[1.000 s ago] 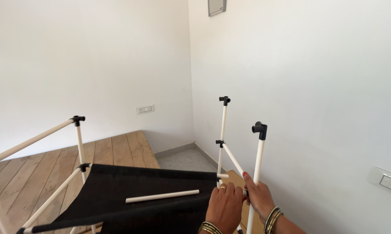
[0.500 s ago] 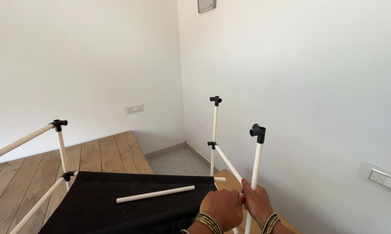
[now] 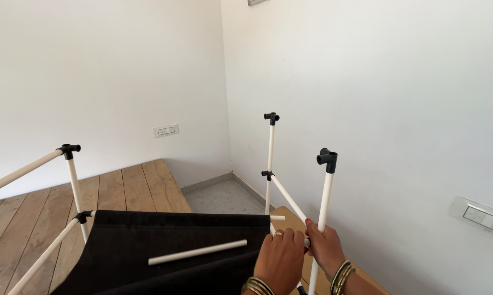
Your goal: The person disassembles a three-tier fabric shelf by removing black plastic connectors and white PVC pipes, then detaching the black fabric shelves from the frame. The components are placed on a wooden table.
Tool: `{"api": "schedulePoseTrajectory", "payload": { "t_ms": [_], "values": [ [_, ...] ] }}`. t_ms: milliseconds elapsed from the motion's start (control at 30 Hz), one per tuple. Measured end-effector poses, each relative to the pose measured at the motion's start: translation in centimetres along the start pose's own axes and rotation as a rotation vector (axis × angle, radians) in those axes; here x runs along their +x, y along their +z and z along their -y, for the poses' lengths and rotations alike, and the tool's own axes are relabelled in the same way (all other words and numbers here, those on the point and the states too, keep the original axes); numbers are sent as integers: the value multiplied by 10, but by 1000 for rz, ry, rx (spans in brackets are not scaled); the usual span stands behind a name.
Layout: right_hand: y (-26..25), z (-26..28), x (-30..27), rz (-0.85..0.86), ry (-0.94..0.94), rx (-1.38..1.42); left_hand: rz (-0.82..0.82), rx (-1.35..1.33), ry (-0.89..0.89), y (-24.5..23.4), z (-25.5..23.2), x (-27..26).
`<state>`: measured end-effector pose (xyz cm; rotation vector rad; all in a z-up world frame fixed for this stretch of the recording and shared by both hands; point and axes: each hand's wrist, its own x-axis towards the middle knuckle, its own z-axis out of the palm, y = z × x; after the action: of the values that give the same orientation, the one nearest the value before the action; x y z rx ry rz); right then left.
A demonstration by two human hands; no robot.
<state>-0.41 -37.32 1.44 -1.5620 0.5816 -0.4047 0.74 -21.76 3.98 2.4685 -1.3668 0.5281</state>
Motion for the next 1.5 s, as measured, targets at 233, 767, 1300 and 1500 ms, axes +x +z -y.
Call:
{"api": "schedulePoseTrajectory", "payload": {
  "t_ms": [233, 767, 1300, 1500],
  "values": [
    [2, 3, -5, -22, 10, -75, 148, 4, 38, 4, 8, 1],
    [-5, -13, 17, -36, -35, -9, 443, -544, -224, -22, 50, 24],
    [3, -49, -1, -323, -291, -223, 496, -331, -180, 22, 35, -24],
    [8, -166, 34, -453, -201, -215, 480, -402, -200, 78, 44, -37]
  ]
}}
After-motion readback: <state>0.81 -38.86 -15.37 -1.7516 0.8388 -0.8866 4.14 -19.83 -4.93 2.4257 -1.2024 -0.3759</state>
